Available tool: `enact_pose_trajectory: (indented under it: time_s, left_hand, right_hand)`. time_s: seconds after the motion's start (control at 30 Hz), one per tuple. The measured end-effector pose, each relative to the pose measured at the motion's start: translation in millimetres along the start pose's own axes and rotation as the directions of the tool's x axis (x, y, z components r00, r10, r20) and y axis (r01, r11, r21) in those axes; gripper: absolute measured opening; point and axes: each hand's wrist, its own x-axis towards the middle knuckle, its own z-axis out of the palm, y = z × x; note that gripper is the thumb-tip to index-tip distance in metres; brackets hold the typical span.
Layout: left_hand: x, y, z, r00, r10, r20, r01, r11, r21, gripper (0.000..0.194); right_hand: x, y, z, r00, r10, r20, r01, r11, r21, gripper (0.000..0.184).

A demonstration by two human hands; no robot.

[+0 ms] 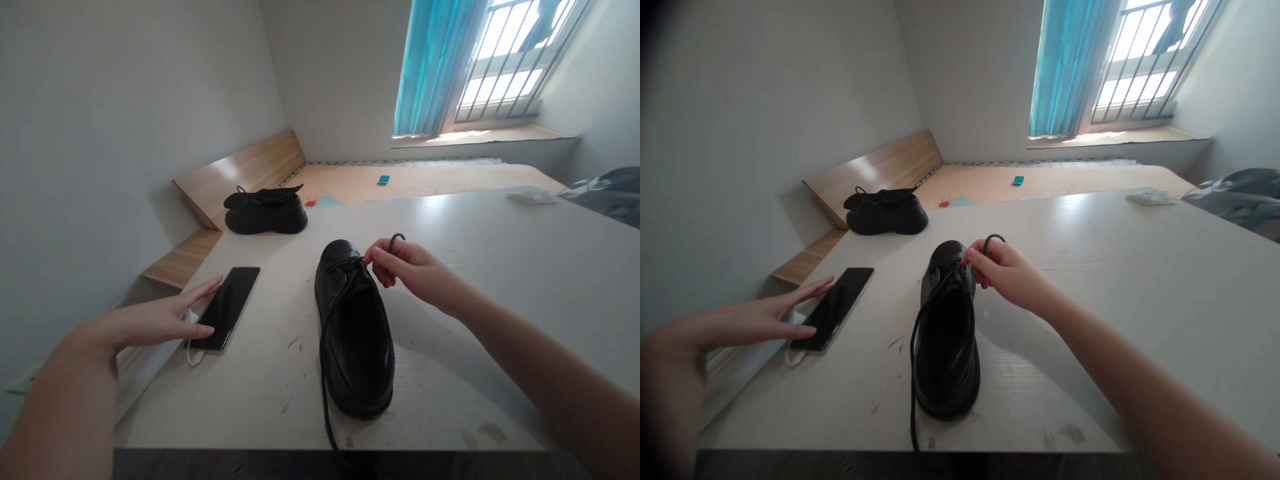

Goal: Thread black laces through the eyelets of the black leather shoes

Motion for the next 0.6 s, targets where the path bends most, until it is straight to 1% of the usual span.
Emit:
enact_pose_trajectory:
  time_s: [0.07,0.1,0.17,0.33,0.47,0.6]
  left_hand:
    - [-1,-2,-1.8,0.981,0.014,0.195,-0.012,1.0,-0.016,0.099]
    - [-1,-3,-2.1,0.969,0.008,0.248,-0.007,1.0,-0.007,0.101]
    - [0,-3,-2.2,0.967,-0.016,0.255,0.008,1.0,0.03,0.103]
    - [2,2,-2.1,0.957,-0.006,0.291,-0.022,0.995,0.093,0.108]
    - [2,6,-2.8,0.948,-0.027,0.317,-0.014,0.992,0.124,0.113]
    - [0,8,-2.4,0.963,-0.033,0.266,0.015,0.997,0.071,0.109]
  right_hand:
    - [-1,-1,0,1.0,0.002,-0.007,-0.002,1.0,0.011,0.031]
    - [-1,-1,-1,1.0,0.003,-0.009,-0.003,1.0,0.017,0.032]
    - [-1,-1,-1,1.0,0.008,-0.012,-0.008,1.0,0.025,0.033]
    - [-2,-3,-1,1.0,0.022,-0.011,-0.022,0.999,0.034,0.032]
    - [-2,-4,-1,1.0,0.025,-0.007,-0.025,0.999,0.042,0.033]
    - [-2,-4,-1,1.0,0.022,-0.009,-0.021,0.998,0.054,0.035]
